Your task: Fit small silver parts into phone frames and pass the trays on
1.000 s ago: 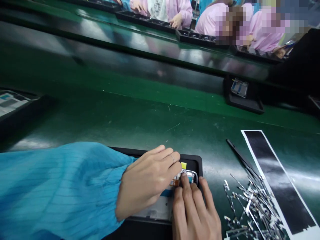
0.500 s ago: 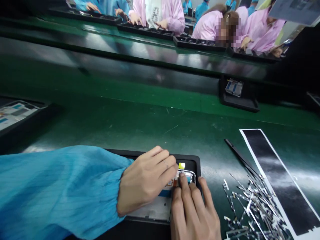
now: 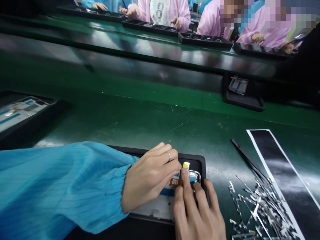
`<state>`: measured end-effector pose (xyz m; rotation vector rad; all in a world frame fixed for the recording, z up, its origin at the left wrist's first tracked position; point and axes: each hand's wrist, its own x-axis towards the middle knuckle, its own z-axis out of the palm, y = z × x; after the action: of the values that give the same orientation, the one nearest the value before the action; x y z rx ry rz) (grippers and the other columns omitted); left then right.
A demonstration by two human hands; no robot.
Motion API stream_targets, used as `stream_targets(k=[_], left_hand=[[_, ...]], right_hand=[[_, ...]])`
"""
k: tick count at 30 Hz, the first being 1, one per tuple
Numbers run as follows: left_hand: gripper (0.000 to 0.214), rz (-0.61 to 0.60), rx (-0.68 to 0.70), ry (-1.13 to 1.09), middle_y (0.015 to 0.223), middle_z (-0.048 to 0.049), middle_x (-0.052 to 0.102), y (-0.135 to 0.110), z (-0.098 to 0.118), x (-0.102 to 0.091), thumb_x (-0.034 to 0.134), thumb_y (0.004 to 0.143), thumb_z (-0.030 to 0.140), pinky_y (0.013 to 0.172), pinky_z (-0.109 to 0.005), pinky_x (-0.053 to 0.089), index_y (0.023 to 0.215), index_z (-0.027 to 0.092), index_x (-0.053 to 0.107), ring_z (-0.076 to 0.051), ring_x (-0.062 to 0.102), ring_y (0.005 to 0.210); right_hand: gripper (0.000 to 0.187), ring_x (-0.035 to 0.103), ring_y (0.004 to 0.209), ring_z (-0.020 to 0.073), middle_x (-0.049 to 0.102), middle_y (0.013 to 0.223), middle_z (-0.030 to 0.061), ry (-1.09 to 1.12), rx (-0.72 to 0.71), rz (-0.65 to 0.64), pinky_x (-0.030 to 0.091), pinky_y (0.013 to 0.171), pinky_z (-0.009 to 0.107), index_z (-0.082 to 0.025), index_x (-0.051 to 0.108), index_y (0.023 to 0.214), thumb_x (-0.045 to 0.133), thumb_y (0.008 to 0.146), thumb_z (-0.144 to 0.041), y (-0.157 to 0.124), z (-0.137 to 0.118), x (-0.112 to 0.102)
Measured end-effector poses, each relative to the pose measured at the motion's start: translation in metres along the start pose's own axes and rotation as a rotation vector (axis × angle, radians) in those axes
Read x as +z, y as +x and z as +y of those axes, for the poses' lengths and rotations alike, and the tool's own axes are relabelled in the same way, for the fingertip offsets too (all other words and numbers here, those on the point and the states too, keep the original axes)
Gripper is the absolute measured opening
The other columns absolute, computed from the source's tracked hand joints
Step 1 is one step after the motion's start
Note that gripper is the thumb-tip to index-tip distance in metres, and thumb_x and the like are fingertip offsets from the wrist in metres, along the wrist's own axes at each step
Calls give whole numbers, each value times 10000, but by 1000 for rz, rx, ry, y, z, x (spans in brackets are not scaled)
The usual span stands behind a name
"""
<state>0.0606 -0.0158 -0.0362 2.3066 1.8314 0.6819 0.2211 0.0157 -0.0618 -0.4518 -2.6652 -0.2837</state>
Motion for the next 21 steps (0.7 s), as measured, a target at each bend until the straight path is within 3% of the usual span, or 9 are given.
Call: stream_targets(k=[7,13,17,21], left_hand=[[178,-67,-20,3,715,-35,478,0,-4,-11,362,753,50,574,-281,270,679,123,506,-143,363,634],[107,-281,-135,-54,620,21,514,19,-13,-18,557,637,60,526,-267,222,587,145,514,-134,395,618],[129,-458,-102,-46,590,34,532,37,-19,-24,592,610,73,519,-267,206,552,154,509,-144,440,644],[156,-489,-94,42,656,7,520,42,-23,-28,652,618,190,527,-266,209,609,149,502,-163,434,676]], right_hand=[[225,539,826,189,528,1073,103,-39,-15,-1,370,811,398,-114,530,909,353,778,-70,2,-2,-5],[209,546,800,194,527,1069,116,-50,-31,-25,375,797,407,-113,522,899,353,781,-81,3,-3,-6],[199,546,796,199,533,1060,113,-44,-23,-20,375,791,406,-111,518,895,361,777,-82,2,0,-5],[206,547,783,197,523,1078,108,-63,-55,-45,372,782,399,-112,517,901,350,782,-103,2,2,-6]])
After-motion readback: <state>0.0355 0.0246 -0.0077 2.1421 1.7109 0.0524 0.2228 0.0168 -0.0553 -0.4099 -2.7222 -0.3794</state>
